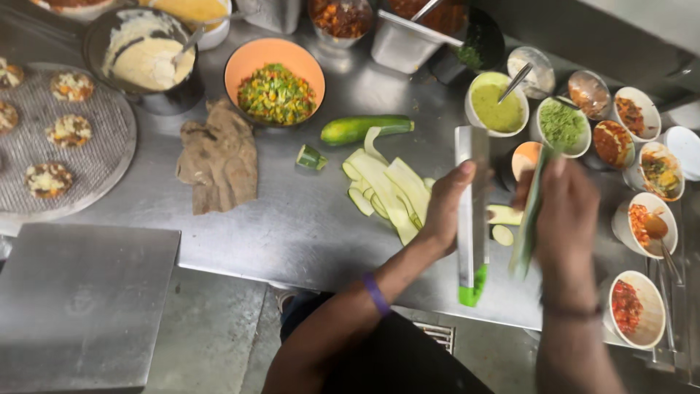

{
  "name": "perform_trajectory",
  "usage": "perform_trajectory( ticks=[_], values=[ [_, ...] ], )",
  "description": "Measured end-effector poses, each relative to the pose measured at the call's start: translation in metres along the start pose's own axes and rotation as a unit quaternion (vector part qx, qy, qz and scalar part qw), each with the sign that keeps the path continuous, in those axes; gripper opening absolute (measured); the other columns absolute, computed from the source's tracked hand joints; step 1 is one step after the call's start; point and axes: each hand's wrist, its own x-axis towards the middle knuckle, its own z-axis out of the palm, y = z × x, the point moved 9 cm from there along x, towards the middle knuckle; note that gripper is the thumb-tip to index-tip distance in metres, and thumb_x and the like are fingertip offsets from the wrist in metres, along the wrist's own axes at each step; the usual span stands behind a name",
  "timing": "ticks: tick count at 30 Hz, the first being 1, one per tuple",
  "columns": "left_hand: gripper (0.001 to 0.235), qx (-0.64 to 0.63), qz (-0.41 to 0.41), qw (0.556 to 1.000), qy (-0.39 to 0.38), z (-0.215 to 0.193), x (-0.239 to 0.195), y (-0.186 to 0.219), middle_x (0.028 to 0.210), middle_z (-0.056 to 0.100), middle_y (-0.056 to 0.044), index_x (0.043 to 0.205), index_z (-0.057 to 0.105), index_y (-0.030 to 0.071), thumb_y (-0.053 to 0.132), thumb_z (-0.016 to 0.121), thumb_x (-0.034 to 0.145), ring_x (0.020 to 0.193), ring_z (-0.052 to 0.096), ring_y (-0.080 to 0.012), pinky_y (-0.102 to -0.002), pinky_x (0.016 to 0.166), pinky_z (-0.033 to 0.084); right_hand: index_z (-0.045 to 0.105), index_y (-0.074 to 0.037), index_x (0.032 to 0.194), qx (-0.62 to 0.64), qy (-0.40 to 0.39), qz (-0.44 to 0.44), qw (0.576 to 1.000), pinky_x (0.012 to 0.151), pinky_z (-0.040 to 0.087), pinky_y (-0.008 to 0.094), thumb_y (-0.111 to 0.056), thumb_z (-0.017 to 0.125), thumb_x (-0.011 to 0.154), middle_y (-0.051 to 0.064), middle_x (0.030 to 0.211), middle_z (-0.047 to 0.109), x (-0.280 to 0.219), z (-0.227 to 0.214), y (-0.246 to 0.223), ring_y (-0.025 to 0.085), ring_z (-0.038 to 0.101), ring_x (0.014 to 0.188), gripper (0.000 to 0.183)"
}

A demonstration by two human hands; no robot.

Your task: The person uses a mandoline slicer to cut a zucchini into thin, uniform strips on a stainless steel countertop. They then arrange the sliced zucchini strips in neat rows on the counter surface.

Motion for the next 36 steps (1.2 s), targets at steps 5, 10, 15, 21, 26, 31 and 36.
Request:
perform_trajectory(
  ticks=[5,10,15,21,26,31,36],
  values=[
    [0.055,0.013,0.027,0.999,-0.045,0.016,0.003,-0.034,0.106,0.065,-0.007,0.126,0.064,-0.003,0.049,0.064,0.107,0.096,0.061,-0.0146,-0.029,0.085,0.053,0.051,0.004,0.15,-0.135,0.028,-0.153,0.979,0.113,0.042,0.038,-0.024,0.042,0.117,0.023,0.146,0.052,-0.087,0.018,-0.013,0.03,0.052,0.136,0.044],
    [0.053,0.066,0.025,0.997,-0.039,0.02,0.0,-0.042,0.096,0.066,-0.004,0.116,0.066,-0.004,0.047,0.059,0.105,0.087,0.061,-0.012,-0.028,0.081,0.051,0.024,0.002,0.161,-0.082,-0.059,-0.054,0.993,0.123,0.025,0.041,-0.032,0.038,0.11,0.023,0.167,0.031,-0.097,0.01,0.007,0.035,0.03,0.155,0.063],
    [0.052,0.076,-0.012,0.996,-0.048,0.034,-0.018,-0.027,0.099,0.068,-0.003,0.118,0.067,-0.002,0.046,0.057,0.102,0.086,0.062,-0.0106,-0.027,0.079,0.051,0.02,0.005,0.162,-0.081,-0.057,-0.083,0.992,0.126,0.023,0.042,-0.04,0.033,0.112,0.024,0.169,0.029,-0.093,0.014,0.001,0.037,0.027,0.159,0.068],
    [0.047,0.195,0.083,0.974,-0.083,0.033,-0.022,-0.011,0.091,0.06,-0.002,0.103,0.063,0.0,0.047,0.06,0.109,0.086,0.054,-0.0084,-0.026,0.078,0.047,0.024,0.003,0.162,-0.106,0.004,-0.111,0.988,0.128,0.023,0.04,-0.034,0.033,0.114,0.024,0.169,0.031,-0.063,0.019,-0.008,0.034,0.027,0.16,0.061],
    [0.052,0.12,0.006,0.99,-0.078,0.019,-0.027,-0.017,0.08,0.064,-0.006,0.096,0.064,0.002,0.053,0.062,0.102,0.069,0.061,-0.0131,-0.029,0.063,0.051,0.038,0.004,0.155,-0.042,0.014,-0.163,0.986,0.115,0.038,0.036,-0.024,0.041,0.117,0.021,0.151,0.05,0.015,0.038,-0.026,0.027,0.048,0.138,0.047],
    [0.061,0.077,-0.005,0.996,-0.035,0.004,-0.024,-0.003,0.086,0.068,-0.008,0.107,0.066,0.001,0.06,0.064,0.094,0.067,0.067,-0.0173,-0.034,0.062,0.059,0.062,0.0,0.124,-0.034,0.063,-0.148,0.986,0.068,0.048,0.028,-0.029,0.058,0.11,0.004,0.091,0.063,0.1,0.07,-0.028,0.011,0.056,0.078,0.033],
    [0.068,0.053,-0.005,0.998,-0.015,-0.005,-0.021,0.005,0.098,0.068,-0.01,0.122,0.062,-0.001,0.061,0.063,0.095,0.079,0.068,-0.0179,-0.038,0.07,0.061,0.063,0.0,0.116,0.041,0.025,-0.163,0.985,0.071,0.043,0.028,-0.028,0.06,0.116,-0.001,0.093,0.058,0.121,0.041,-0.03,0.009,0.051,0.084,0.028]
  ],
)
